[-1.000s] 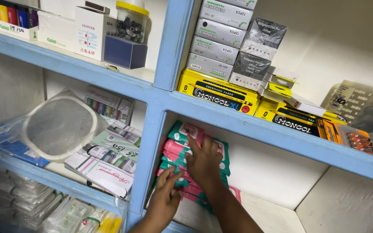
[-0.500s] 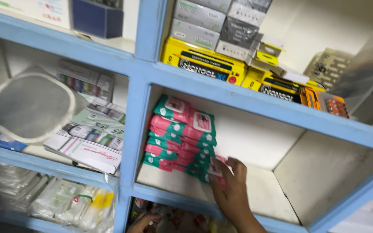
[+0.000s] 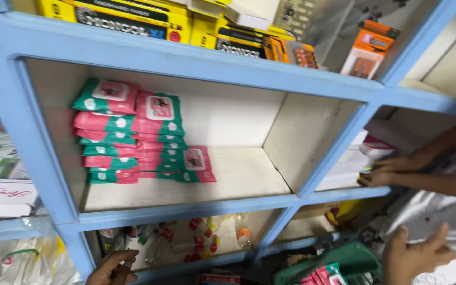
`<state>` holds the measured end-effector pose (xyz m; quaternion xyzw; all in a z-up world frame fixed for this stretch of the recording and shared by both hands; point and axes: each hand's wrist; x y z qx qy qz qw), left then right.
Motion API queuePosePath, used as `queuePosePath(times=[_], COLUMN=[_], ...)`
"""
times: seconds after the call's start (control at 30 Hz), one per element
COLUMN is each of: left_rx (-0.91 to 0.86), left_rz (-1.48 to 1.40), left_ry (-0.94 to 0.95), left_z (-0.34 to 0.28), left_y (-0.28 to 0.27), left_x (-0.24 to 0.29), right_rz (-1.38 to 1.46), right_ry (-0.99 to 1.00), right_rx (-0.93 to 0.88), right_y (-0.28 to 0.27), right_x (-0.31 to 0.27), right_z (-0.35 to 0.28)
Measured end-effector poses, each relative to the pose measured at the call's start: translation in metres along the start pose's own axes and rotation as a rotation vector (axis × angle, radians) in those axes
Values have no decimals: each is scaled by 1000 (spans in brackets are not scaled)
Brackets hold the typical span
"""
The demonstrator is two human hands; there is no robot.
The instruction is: Stocking and organizing packs of wet wipes on a storage shelf.
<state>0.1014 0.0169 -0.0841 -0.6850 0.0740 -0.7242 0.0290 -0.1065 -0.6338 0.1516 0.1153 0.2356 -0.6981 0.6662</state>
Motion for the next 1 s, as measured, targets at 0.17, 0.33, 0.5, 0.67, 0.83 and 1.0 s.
queuePosePath(times=[0.17, 0.33, 0.5, 0.67, 0.83, 1.0], left_rx=[-37, -101, -134, -186, -274, -370], left_rz=[75, 71, 200, 298, 638, 788], left_ry=[-4, 16, -10, -49, -8, -68], left_z=[-15, -37, -53, -54, -64, -64], left_y=[0, -6, -6, -11, -11, -2], left_x=[23, 53, 92, 93, 115, 122], right_rz=[538, 255, 8, -269, -526, -565], right_ry=[926, 632, 660, 374, 398, 413], right_rx=[-519, -711, -939, -935, -958, -1040], right_y=[-24, -14, 4, 5, 5, 10], right_x=[72, 176, 233, 267, 332, 345], right_z=[24, -64, -171, -219, -244, -240])
Point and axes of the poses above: each hand's wrist, its own z-axis towards the middle knuckle, its own y-axis out of the palm, x = y × z, and after that the axes turned 6 degrees about z, right-handed
